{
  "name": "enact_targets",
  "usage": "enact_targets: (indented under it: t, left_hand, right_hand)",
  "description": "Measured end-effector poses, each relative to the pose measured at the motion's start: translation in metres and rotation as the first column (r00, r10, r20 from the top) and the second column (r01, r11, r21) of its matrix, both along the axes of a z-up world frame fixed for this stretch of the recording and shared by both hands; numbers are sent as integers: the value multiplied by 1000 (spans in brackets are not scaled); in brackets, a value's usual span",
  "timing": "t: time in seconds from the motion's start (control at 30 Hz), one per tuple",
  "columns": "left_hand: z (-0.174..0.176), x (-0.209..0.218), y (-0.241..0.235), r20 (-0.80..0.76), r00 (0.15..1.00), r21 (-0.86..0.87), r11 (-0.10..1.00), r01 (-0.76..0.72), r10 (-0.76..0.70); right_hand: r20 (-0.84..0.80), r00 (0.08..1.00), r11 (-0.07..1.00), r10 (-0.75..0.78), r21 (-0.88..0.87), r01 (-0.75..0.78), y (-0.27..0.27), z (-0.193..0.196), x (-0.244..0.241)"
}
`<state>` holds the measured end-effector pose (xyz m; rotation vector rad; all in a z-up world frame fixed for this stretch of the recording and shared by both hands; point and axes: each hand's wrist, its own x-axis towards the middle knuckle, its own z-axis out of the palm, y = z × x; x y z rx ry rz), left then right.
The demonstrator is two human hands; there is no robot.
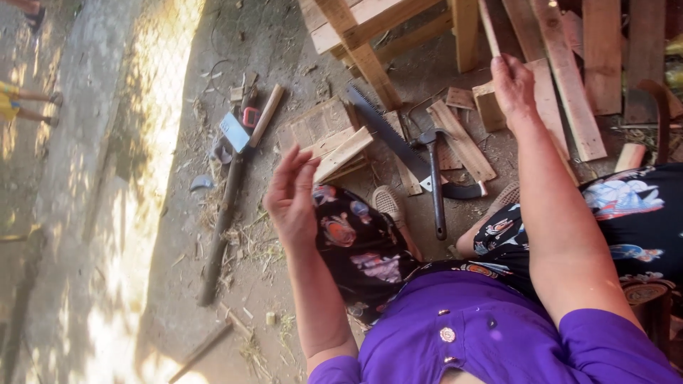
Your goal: The person sits on the ground and assembles small wooden frames from scrap planks, positioning nails and driving them in with a hammer. They pick up planks, align them against a wooden block, hammer nails to join pieces, and place finished frames aside.
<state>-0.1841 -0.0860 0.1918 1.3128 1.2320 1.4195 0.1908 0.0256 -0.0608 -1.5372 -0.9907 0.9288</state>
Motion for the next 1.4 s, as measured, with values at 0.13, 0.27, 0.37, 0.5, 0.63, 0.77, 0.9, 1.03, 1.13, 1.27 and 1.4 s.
enact_targets:
  t: [0.13, 0.27, 0.37, 0.5, 0.63, 0.77, 0.9, 1.03, 1.13, 1.27, 1.4]
  left_hand:
    - [-16, -50, 7, 251, 967, -66, 998, -24, 40]
    - [-149, -98, 52, -186, 955, -288, 917, -277, 230]
    - [-309, -157, 78, -846, 522, -32, 966, -255, 110]
    - [-337, -143, 71, -941, 219, -307, 921, -239, -257]
    - [-329, -130, 77, -965, 96, -261, 941, -217, -246]
    - [-282, -110, 92, -813, 53, -568, 770, -292, -580]
    - [-336, -143, 93, -861, 188, -508, 820, -263, -472]
    - [-228, -120, 88, -274, 911, -554, 825, 112, -308]
    - [-163, -114, 116, -258, 915, -561, 819, 120, -310]
    - [-50, -56, 133, -93, 952, -581, 792, 186, -292]
    - [-37, -21, 159, -36, 955, -591, 777, 219, -296]
  right_hand:
    - [-15, 1000, 1000, -11, -11, 10, 0, 5, -4]
    - [72, 997, 996, -1, 92, -6, -6, -3, -1]
    - [74, 997, 993, -12, 114, 3, -7, -6, 2]
    - [28, 999, 999, -28, 38, 27, -14, -6, 3]
    - [-3, 999, 999, -50, 13, 50, -15, -2, 5]
    - [1, 998, 998, -57, 10, 57, -14, 6, 3]
    - [-66, 997, 998, -36, 41, 39, -13, 6, 3]
    - [-80, 997, 998, -13, 60, 18, -13, 10, 3]
    - [-90, 996, 999, -22, 46, 26, -10, 3, 5]
    - [-81, 996, 998, -24, 63, 29, -11, 7, 3]
    - [-80, 996, 997, -29, 63, 34, -12, 5, 6]
